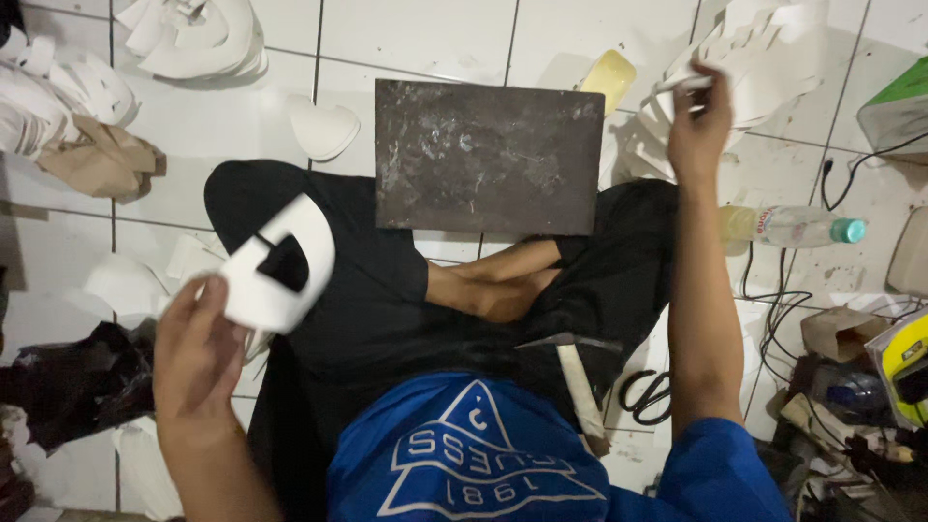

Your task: The person sits on the floor and assembles white plastic mask parts by pressing them together on a dark board. They repeatedly pick up parts, align them, and press the edges to join them. The person also uses a small brush to apply a substance from a container onto the mask parts during assembly.

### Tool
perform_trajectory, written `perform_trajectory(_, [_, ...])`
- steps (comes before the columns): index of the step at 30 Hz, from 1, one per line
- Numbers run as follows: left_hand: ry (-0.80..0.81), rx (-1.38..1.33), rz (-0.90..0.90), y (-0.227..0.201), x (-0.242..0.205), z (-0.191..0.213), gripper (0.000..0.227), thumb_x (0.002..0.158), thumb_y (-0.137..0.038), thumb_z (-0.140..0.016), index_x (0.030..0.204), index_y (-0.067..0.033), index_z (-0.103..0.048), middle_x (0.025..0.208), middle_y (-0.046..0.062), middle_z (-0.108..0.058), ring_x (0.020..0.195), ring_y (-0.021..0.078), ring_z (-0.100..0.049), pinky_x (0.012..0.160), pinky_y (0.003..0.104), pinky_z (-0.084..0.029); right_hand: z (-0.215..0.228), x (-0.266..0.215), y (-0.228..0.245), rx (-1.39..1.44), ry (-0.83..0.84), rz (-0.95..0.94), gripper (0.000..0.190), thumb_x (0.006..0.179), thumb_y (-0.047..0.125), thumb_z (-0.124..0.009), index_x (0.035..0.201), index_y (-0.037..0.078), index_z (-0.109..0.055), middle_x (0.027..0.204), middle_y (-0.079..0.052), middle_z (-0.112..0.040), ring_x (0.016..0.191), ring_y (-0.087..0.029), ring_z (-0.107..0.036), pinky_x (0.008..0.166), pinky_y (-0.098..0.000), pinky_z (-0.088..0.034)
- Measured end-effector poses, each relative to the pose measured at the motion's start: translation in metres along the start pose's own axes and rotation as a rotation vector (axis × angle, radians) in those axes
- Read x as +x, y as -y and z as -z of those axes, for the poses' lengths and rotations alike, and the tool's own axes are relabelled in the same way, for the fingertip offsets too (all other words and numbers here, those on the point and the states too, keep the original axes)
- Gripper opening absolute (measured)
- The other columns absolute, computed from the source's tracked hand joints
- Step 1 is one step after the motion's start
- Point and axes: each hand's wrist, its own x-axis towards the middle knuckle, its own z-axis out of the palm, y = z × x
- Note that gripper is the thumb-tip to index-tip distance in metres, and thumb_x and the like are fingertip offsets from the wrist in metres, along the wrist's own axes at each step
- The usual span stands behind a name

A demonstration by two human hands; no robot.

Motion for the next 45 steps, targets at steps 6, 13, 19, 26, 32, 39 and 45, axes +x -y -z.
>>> perform_trajectory(6, [0.484,-0.097,-0.274,-0.037,-0.001,-0.112,0.025,0.087,-0.018,-0.067,0.105,-0.0019,-0.062,0.091,0.003,-0.063,0.083,0.0087,-0.058,0.072,0.020,-0.047,0.025,-0.006,0.049,0.271,-0.245,0.090,0.026,0.100,0.006,-0.064,0.122,0.000,-0.052,0.095,-0.008,-0.051,0.084,-0.014,-0.049,0.077,-0.0257,-0.042])
perform_trajectory(13, [0.785,0.072,-0.312,-0.054,-0.023,-0.216,0.034,0.083,-0.025,-0.067,0.108,-0.0020,-0.062,0.087,0.007,-0.065,0.068,0.0091,-0.063,0.054,0.022,-0.063,0.056,-0.030,0.097,0.296,-0.436,0.005,0.018,0.100,0.019,-0.066,0.105,0.006,-0.054,0.084,-0.006,-0.052,0.072,-0.012,-0.047,0.063,-0.0257,-0.038])
perform_trajectory(19, [0.636,0.473,-0.232,0.047,0.082,-0.220,0.027,0.087,-0.019,-0.062,0.110,-0.0050,-0.065,0.086,0.007,-0.059,0.076,0.0129,-0.060,0.054,0.032,-0.066,0.053,-0.049,0.085,0.184,-0.439,-0.114,0.008,0.098,0.009,-0.064,0.102,0.007,-0.057,0.077,0.000,-0.048,0.068,-0.006,-0.041,0.063,-0.0208,-0.040])
perform_trajectory(26, [0.391,0.652,-0.865,0.066,0.091,-0.211,0.025,0.086,-0.012,-0.066,0.109,-0.0108,-0.058,0.087,0.007,-0.062,0.061,0.0174,-0.055,0.062,0.032,-0.045,0.035,-0.051,0.092,0.206,-0.370,-0.109,0.019,0.097,0.021,-0.066,0.103,0.006,-0.057,0.078,-0.004,-0.053,0.067,-0.010,-0.049,0.067,-0.0225,-0.044])
perform_trajectory(32, [0.346,0.806,-1.177,0.059,0.063,-0.210,0.022,0.093,-0.006,-0.061,0.114,0.0003,-0.056,0.107,0.016,-0.051,0.099,0.0322,-0.053,0.084,0.041,-0.045,0.013,-0.049,0.099,0.348,-0.352,-0.203,0.026,0.093,0.018,-0.068,0.113,0.005,-0.059,0.077,0.001,-0.050,0.070,-0.005,-0.043,0.064,-0.0176,-0.036])
perform_trajectory(39, [0.317,1.011,-1.494,0.097,0.070,-0.196,0.032,0.090,-0.021,-0.067,0.117,-0.0052,-0.061,0.126,0.015,-0.053,0.121,0.0329,-0.048,0.095,0.045,-0.041,-0.066,-0.057,0.102,0.419,-0.050,-0.066,0.018,0.090,0.007,-0.069,0.105,0.000,-0.062,0.094,-0.016,-0.064,0.079,-0.020,-0.060,0.068,-0.0291,-0.046])
perform_trajectory(45, [0.285,0.928,-1.470,0.110,0.068,-0.197,0.044,0.089,-0.026,-0.069,0.122,0.0004,-0.057,0.125,0.018,-0.056,0.120,0.0344,-0.051,0.099,0.047,-0.040,-0.126,-0.057,0.140,0.319,0.090,-0.099,0.019,0.087,0.000,-0.070,0.105,-0.002,-0.063,0.085,-0.018,-0.066,0.074,-0.023,-0.062,0.067,-0.0352,-0.050])
